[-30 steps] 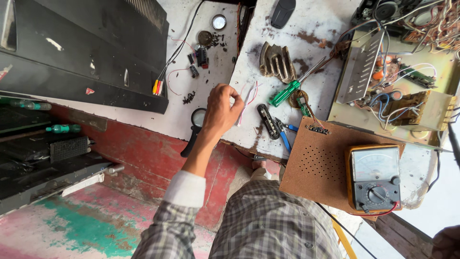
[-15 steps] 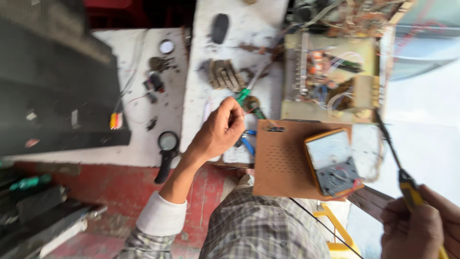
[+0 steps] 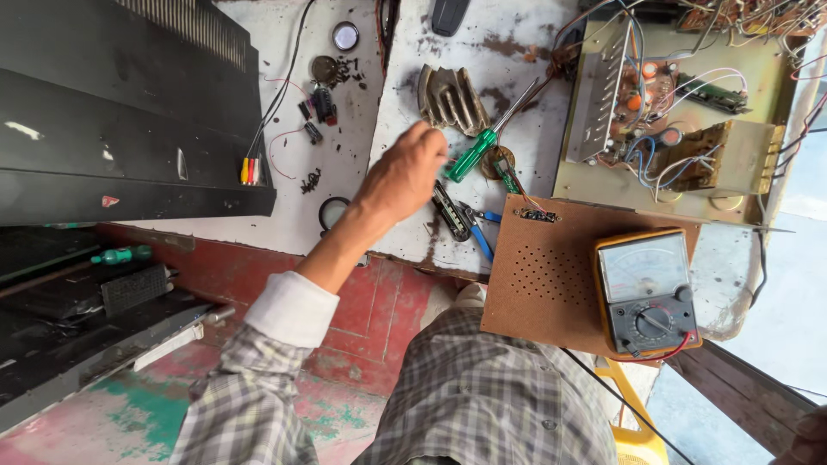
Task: The person uses a multimeter to test connections on a disassembled television circuit board. They probe various points on the board and a small component, then remove a small circuit board and continue testing its connections.
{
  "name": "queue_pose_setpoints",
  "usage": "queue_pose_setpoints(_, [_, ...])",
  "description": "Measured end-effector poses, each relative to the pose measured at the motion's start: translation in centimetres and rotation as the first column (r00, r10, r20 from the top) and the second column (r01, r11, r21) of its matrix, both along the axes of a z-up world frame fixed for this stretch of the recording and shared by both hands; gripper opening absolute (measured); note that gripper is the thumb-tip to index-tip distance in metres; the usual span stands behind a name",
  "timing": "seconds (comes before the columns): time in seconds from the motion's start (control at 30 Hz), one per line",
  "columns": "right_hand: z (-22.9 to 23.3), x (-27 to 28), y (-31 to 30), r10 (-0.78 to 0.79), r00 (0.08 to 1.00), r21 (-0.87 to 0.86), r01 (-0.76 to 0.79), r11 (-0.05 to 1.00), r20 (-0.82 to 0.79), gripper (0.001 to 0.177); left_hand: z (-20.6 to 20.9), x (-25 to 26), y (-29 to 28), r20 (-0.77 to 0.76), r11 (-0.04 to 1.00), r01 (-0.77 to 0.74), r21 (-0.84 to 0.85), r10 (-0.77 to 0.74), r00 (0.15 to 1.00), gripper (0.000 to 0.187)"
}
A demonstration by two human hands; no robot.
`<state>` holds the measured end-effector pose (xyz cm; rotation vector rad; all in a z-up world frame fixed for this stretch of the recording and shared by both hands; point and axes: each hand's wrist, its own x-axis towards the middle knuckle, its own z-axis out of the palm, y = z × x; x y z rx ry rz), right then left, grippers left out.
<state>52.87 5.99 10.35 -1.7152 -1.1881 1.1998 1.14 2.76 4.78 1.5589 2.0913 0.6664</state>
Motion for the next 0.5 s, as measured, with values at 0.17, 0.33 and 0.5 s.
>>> queue_pose_setpoints(0.17, [-0.2, 0.1, 1.0, -0.012, 1.000, -0.011, 0.012, 1.000, 0.013, 0.032, -3.8, 2.5, 3.4, -0.256, 0.974, 0.207, 0.091, -0.178, 0.950, 0.009])
queue_pose_setpoints(0.33, [0.0, -0.3, 1.1, -0.027, 1.000, -0.018, 0.027, 0.999, 0.007, 0.032, -5.4, 2.4, 6.5, -0.439, 0.898, 0.387, 0.209, -0.267, 0.858, 0.012])
queue_pose_setpoints(0.5, [0.0, -0.4, 0.7, -0.051, 0.999, -0.019, 0.051, 0.999, 0.000, 0.032, -5.5, 2.0, 7.6, -0.519, 0.857, 0.489, 0.162, -0.348, 0.781, 0.010])
